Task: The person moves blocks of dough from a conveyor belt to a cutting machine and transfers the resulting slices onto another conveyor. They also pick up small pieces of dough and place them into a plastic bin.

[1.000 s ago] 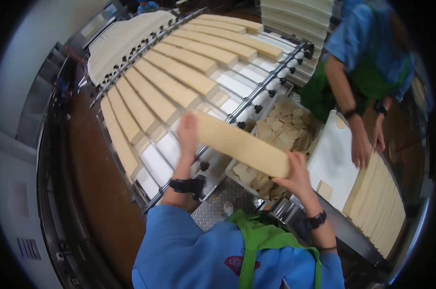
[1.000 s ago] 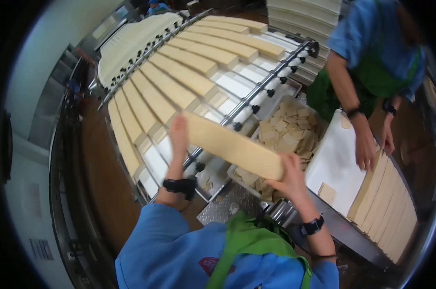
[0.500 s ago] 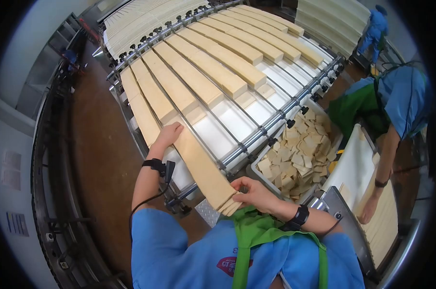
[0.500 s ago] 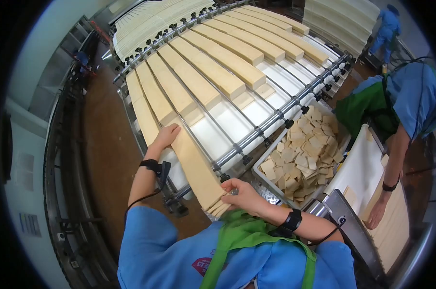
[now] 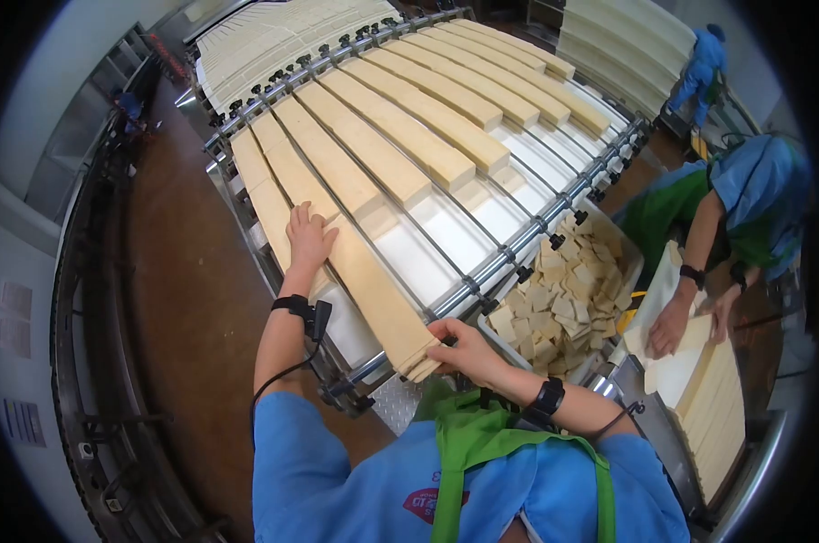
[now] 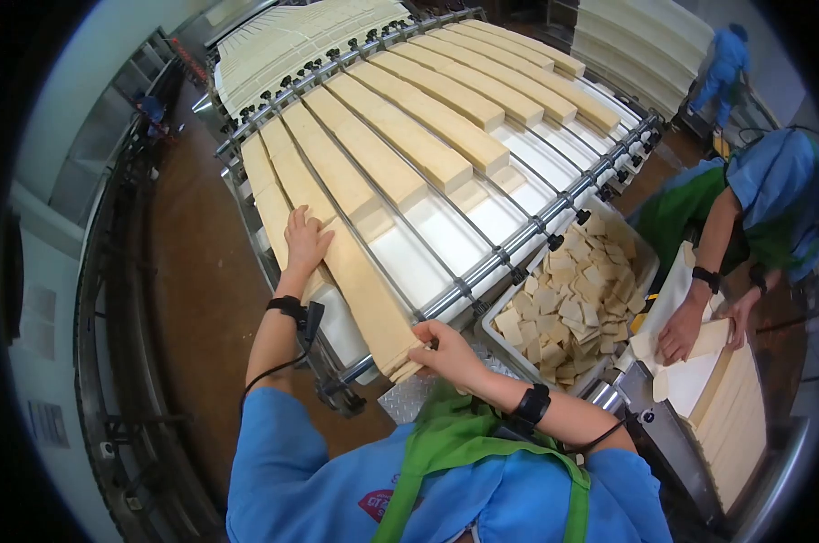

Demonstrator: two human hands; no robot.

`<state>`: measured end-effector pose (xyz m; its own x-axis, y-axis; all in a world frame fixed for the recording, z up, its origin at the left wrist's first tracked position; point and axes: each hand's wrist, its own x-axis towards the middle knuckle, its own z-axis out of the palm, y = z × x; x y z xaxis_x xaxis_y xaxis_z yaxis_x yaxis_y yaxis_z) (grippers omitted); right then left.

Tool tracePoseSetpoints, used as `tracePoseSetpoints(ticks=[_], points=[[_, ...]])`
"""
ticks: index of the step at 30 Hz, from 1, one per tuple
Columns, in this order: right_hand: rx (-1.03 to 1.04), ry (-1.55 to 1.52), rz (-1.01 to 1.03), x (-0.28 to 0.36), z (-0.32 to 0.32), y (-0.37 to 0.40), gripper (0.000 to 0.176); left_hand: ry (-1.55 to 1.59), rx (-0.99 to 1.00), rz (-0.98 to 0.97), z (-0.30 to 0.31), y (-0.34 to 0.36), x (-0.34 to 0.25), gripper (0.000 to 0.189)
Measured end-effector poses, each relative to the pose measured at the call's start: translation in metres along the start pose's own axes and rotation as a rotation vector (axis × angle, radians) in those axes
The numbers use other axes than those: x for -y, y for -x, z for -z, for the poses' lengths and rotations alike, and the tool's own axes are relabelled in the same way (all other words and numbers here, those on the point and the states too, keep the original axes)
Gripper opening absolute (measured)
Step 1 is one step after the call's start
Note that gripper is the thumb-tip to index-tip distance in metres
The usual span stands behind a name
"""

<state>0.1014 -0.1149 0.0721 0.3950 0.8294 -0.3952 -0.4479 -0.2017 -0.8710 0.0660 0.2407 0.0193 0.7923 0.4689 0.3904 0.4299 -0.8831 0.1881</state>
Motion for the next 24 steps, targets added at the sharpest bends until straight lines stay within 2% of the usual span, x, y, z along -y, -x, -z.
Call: tracePoseSetpoints(ticks=[3,5,8,9,13,14,15,18,19,24], points=[[-0.075,0.084,0.107,-0.020,0.004,-0.024,0.031,-0.062,-0.127,0.204,-0.002,0.002,-0.013,0.039],[-0.139,0.161,0.182,-0.018,0.000,-0.030,0.029,0.060,-0.159,0.239,0.014,0.013,-0.034,0.049],[-0.138,0.197,0.221,-0.033,0.006,-0.036,0.033,0.300,-0.204,0.201,0.024,0.053,-0.066,0.054],[-0.136,0.167,0.154,-0.024,0.003,-0.030,0.038,0.388,-0.206,0.198,0.028,0.071,-0.079,0.057],[-0.115,0.391,0.289,-0.025,0.007,-0.032,0.046,0.601,-0.107,0.239,0.043,0.148,-0.127,0.066],[-0.106,0.399,0.293,-0.025,0.007,-0.031,0.047,0.729,-0.045,0.309,0.053,0.162,-0.141,0.071],[-0.096,0.410,0.299,-0.024,0.007,-0.032,0.049,0.857,0.016,0.378,0.060,0.172,-0.154,0.076],[-0.153,0.496,0.410,-0.021,-0.001,-0.029,0.051,0.944,0.078,0.385,0.059,0.189,-0.178,0.088],[-0.147,0.521,0.426,-0.021,-0.001,-0.029,0.051,0.839,0.027,0.342,0.036,0.195,-0.174,0.097],[-0.079,0.520,0.424,-0.023,0.009,-0.034,0.053,0.648,0.032,0.370,0.042,0.176,-0.173,0.105]])
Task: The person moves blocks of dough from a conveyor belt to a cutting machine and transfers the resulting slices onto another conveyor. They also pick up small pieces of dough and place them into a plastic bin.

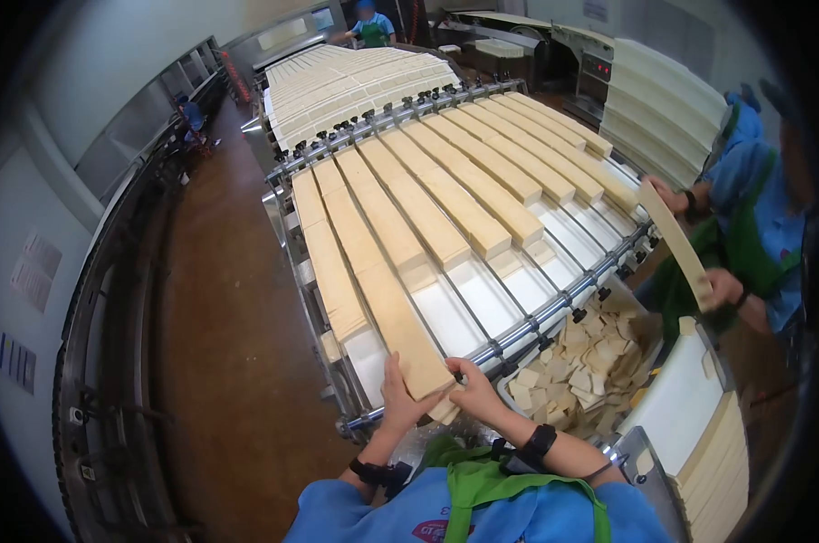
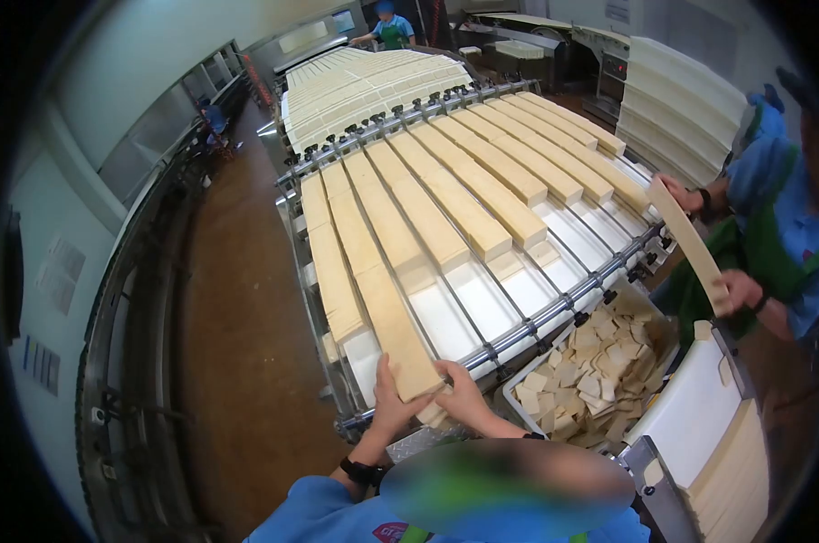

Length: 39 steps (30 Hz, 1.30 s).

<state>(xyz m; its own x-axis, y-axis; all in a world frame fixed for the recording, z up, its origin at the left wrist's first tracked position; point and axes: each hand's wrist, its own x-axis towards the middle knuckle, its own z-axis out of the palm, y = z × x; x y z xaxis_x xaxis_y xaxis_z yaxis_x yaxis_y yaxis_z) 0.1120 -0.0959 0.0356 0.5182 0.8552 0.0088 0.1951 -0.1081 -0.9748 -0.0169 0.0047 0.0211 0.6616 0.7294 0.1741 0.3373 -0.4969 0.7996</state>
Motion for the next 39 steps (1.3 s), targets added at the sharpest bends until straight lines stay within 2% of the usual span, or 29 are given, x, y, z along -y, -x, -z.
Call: tracePoseSetpoints(ticks=[3,6,8,12,14,16,17,20,23,27,39], points=[[0.135,-0.235,-0.271,0.014,0.025,0.008,0.054,-0.064,0.015,-0.032,0.006,-0.006,0.003,0.105],[0.103,-0.279,-0.087,-0.033,0.062,0.019,0.053,-0.061,0.006,-0.054,0.004,-0.006,0.011,0.103],[0.028,-0.354,-0.121,-0.030,0.102,0.040,0.051,-0.054,0.001,-0.059,0.002,-0.006,0.012,0.101],[-0.330,0.207,-0.113,-0.088,0.182,0.098,0.048,-0.045,0.000,-0.046,0.001,-0.006,0.009,0.099],[-0.520,0.461,-0.129,-0.089,0.203,0.130,0.044,-0.022,-0.006,-0.034,0.001,-0.007,0.008,0.098],[-0.563,0.626,-0.097,-0.111,0.219,0.163,0.041,0.011,-0.011,-0.026,0.000,-0.007,0.008,0.098],[-0.584,0.708,-0.080,-0.110,0.222,0.172,0.039,0.000,-0.019,-0.033,-0.001,-0.006,0.011,0.097],[-0.566,0.383,-0.270,-0.102,0.218,0.196,0.035,-0.017,-0.031,-0.045,-0.004,-0.007,0.018,0.096],[-0.583,0.419,-0.144,-0.122,0.208,0.211,0.032,-0.013,-0.036,-0.041,-0.005,-0.007,0.018,0.095],[-0.570,0.529,-0.059,-0.105,0.200,0.213,0.027,-0.002,-0.059,-0.045,-0.007,-0.007,0.020,0.093],[-0.558,0.518,-0.076,-0.111,0.203,0.213,0.026,0.027,-0.078,-0.039,-0.010,-0.008,0.023,0.089]])
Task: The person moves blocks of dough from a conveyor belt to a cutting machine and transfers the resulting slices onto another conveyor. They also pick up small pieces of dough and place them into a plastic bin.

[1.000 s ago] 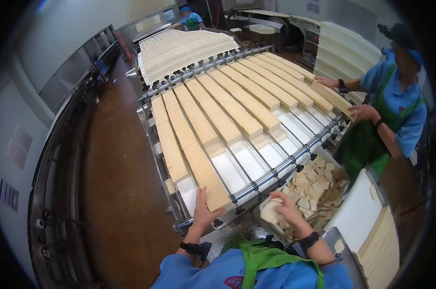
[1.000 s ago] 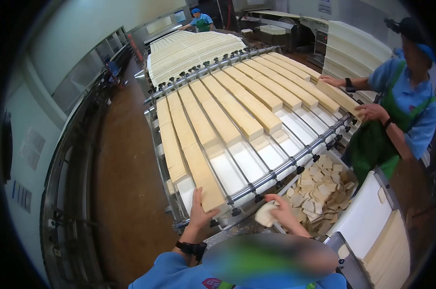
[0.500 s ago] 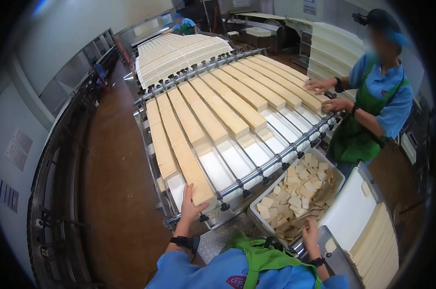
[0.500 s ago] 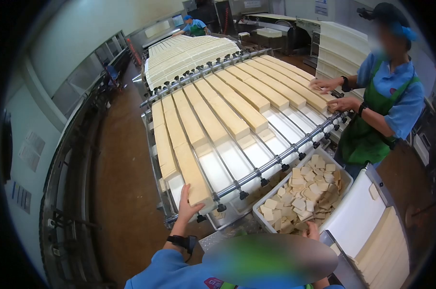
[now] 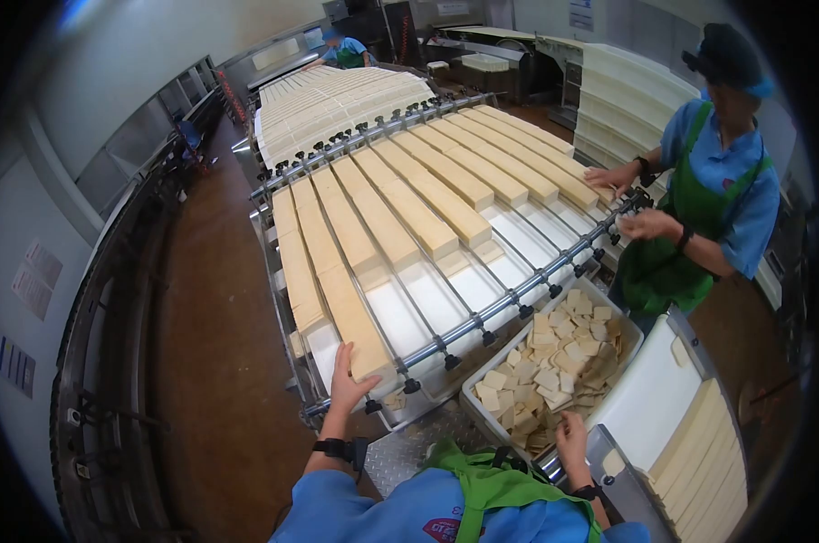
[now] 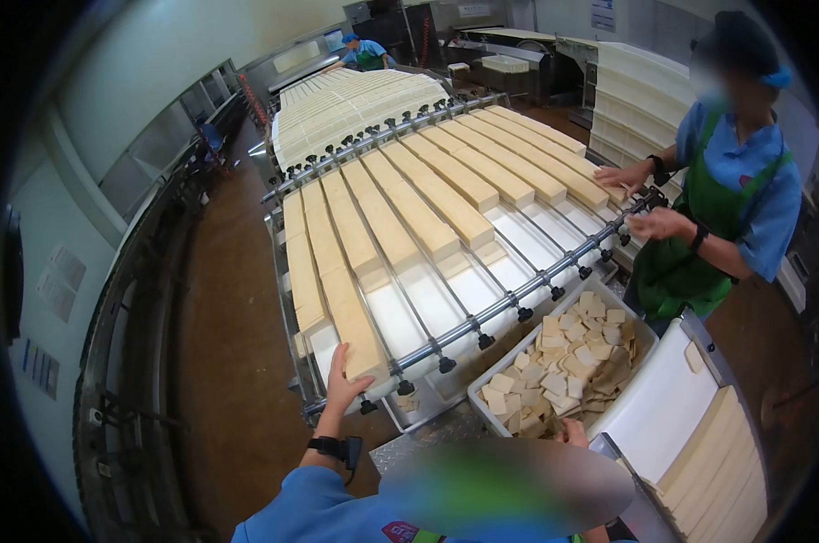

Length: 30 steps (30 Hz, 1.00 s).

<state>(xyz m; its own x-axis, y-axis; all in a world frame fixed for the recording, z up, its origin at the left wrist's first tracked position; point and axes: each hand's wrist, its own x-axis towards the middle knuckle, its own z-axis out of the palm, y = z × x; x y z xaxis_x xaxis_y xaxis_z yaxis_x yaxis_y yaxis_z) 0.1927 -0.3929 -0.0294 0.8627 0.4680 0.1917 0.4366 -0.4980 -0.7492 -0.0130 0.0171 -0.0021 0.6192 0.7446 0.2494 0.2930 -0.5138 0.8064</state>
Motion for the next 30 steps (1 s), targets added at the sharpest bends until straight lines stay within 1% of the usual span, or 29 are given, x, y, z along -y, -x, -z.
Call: tracePoseSetpoints(ticks=[10,19,24,30], points=[[0.002,-0.047,-0.029,-0.002,0.000,0.001,0.026,0.112,-0.008,0.036,-0.001,0.000,-0.006,0.086],[-0.024,-0.055,-0.008,-0.006,-0.003,0.000,0.024,0.080,-0.010,0.042,0.000,-0.001,-0.011,0.085],[-0.031,-0.062,-0.014,-0.008,-0.004,0.001,0.023,0.081,-0.017,0.012,-0.005,-0.001,0.007,0.084],[-0.045,-0.052,-0.004,-0.006,-0.002,0.001,0.023,0.095,-0.026,0.038,-0.004,0.000,-0.002,0.082]])
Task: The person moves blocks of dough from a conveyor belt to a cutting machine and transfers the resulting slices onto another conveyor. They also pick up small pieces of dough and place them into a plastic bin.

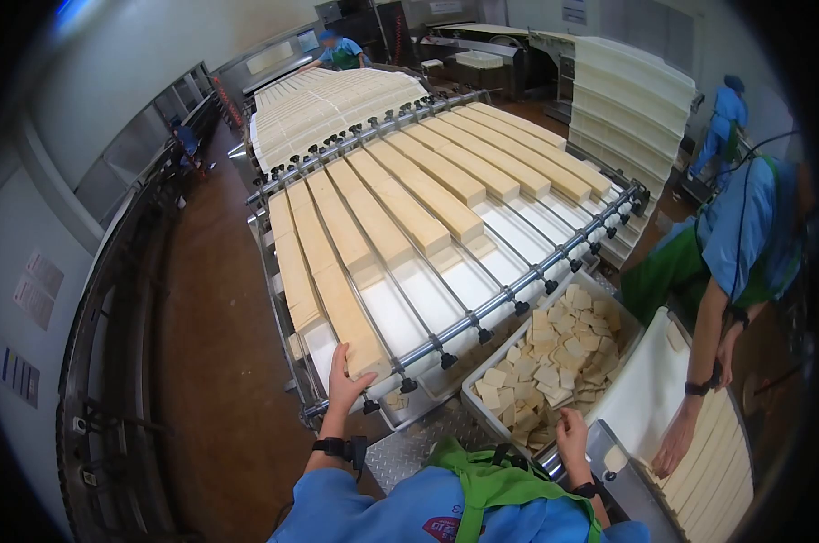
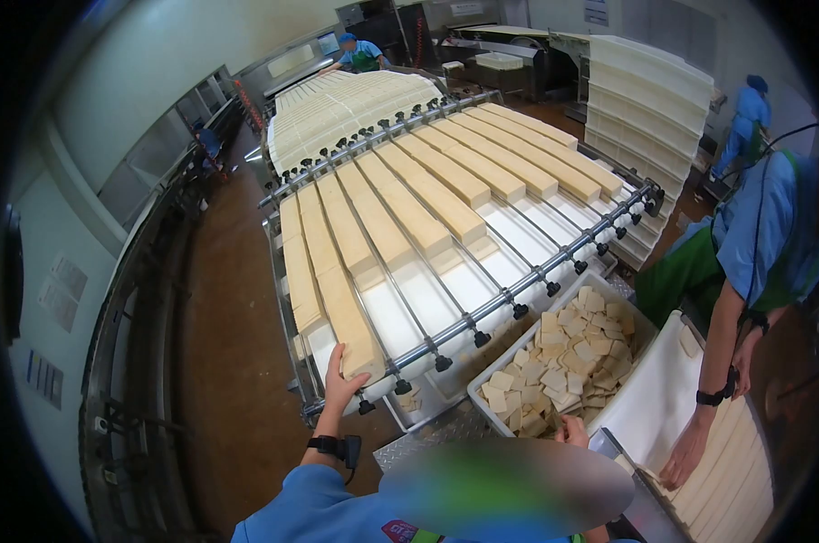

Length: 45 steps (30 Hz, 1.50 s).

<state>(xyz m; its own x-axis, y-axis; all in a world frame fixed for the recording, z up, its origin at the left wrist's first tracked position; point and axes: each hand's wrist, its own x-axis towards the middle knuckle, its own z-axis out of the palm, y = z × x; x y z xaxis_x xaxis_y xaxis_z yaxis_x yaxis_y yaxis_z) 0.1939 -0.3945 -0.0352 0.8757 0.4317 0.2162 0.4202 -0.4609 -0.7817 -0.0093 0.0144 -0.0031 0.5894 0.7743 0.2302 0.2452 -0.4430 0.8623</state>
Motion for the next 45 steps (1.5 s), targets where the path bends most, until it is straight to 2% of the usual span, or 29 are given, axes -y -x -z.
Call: tracePoseSetpoints(ticks=[25,28,31,34,37,40,45], points=[[-0.006,-0.010,-0.005,-0.004,-0.003,0.002,0.022,-0.071,-0.063,-0.012,-0.006,-0.001,0.003,0.077],[-0.006,0.002,0.001,-0.003,-0.003,0.002,0.022,-0.193,-0.156,-0.113,-0.010,0.000,-0.002,0.077],[-0.010,0.028,0.015,-0.004,-0.003,0.001,0.021,-0.448,-0.186,-0.286,-0.007,0.001,-0.018,0.067],[-0.014,0.036,0.020,-0.001,-0.003,0.002,0.019,-0.737,0.004,-0.649,0.003,-0.008,-0.042,0.051],[-0.014,0.028,0.015,-0.003,-0.003,0.003,0.019,-0.845,0.272,-0.906,0.003,-0.022,-0.054,0.037],[-0.014,0.031,-0.002,0.004,-0.001,0.003,0.019,-0.827,0.335,-0.867,0.001,-0.024,-0.058,0.030],[-0.033,0.045,0.004,0.001,-0.002,0.003,0.020,-0.744,0.282,-0.862,-0.002,-0.025,-0.055,0.025]])
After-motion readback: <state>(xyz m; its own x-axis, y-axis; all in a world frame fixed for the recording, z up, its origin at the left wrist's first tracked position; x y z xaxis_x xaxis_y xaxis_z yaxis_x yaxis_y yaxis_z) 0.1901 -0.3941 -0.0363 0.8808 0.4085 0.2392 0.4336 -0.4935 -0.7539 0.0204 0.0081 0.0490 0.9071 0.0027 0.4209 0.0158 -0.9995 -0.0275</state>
